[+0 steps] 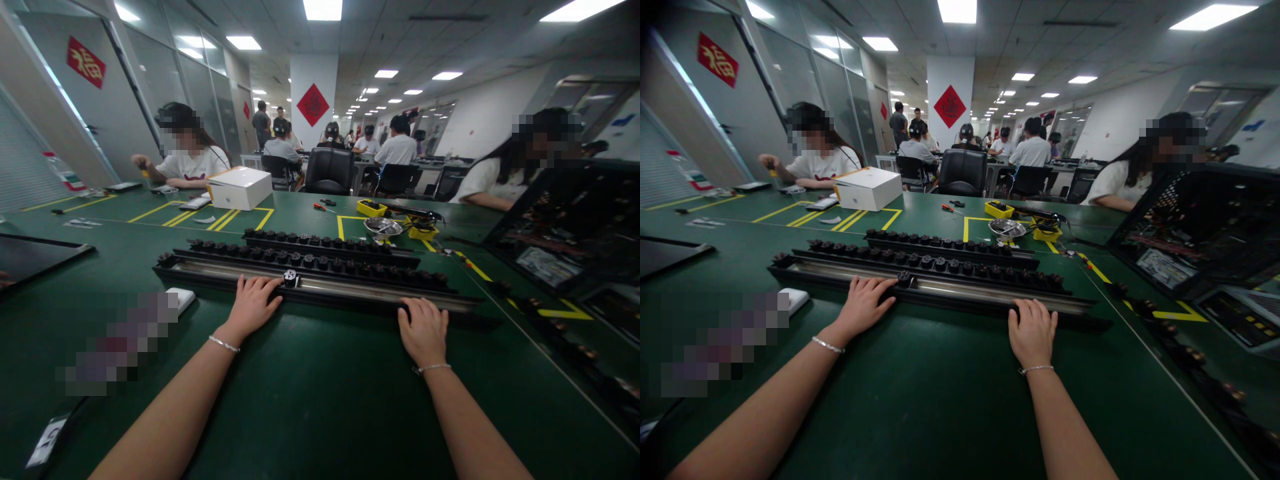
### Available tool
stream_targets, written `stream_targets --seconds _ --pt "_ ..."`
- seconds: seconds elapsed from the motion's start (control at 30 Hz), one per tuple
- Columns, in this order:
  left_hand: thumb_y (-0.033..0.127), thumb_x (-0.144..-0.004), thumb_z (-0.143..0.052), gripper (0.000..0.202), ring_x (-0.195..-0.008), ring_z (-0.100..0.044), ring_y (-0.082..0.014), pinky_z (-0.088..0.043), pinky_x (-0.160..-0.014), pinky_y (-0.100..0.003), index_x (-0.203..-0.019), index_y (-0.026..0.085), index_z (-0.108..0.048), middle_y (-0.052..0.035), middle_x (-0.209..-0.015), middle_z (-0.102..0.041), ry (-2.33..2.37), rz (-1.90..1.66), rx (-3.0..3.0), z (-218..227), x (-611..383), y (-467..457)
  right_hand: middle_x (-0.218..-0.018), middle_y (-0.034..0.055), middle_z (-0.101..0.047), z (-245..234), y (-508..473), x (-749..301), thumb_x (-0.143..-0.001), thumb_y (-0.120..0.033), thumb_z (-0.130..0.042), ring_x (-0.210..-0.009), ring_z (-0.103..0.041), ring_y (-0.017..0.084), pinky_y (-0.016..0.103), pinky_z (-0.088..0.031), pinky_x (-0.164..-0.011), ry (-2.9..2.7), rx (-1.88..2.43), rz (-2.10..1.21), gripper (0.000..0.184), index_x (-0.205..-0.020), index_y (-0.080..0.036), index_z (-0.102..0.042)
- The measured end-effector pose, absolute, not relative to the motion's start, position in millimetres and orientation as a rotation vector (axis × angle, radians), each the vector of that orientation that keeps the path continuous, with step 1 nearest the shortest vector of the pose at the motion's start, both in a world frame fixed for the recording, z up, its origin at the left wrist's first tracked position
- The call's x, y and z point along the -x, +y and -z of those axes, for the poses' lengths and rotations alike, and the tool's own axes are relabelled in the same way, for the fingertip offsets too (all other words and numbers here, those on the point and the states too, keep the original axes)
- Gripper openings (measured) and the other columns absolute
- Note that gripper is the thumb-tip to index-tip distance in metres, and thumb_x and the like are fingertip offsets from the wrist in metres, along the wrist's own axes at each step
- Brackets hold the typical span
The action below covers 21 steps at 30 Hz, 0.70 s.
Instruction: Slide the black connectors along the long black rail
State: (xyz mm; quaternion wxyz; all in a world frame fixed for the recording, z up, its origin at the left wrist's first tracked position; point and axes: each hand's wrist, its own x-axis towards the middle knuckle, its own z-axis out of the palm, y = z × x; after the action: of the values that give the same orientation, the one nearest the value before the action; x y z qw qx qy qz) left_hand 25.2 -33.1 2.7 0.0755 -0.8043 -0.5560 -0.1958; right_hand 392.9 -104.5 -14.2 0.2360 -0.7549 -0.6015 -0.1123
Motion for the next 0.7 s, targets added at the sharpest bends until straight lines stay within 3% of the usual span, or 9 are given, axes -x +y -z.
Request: stream_targets --seconds 0.7 --pt "0.04 -0.086 -0.049 0.044 -0.11 -0.049 -0.0271 -0.017 -0.108 -0.057 -0.129 0.031 -0.051 -0.0049 -0.113 -0.061 -1.696 0.543 2.407 -1.8 -23.7 -32.5 -0.117 0.0106 -0.06 16.0 -104.5 -394.1 -0.09 -0.038 -0.03 -0.12 -0.043 0.027 0.059 -0.022 -0.104 -1.658 2.047 0.344 0.041 -0.11 -0.019 -0.06"
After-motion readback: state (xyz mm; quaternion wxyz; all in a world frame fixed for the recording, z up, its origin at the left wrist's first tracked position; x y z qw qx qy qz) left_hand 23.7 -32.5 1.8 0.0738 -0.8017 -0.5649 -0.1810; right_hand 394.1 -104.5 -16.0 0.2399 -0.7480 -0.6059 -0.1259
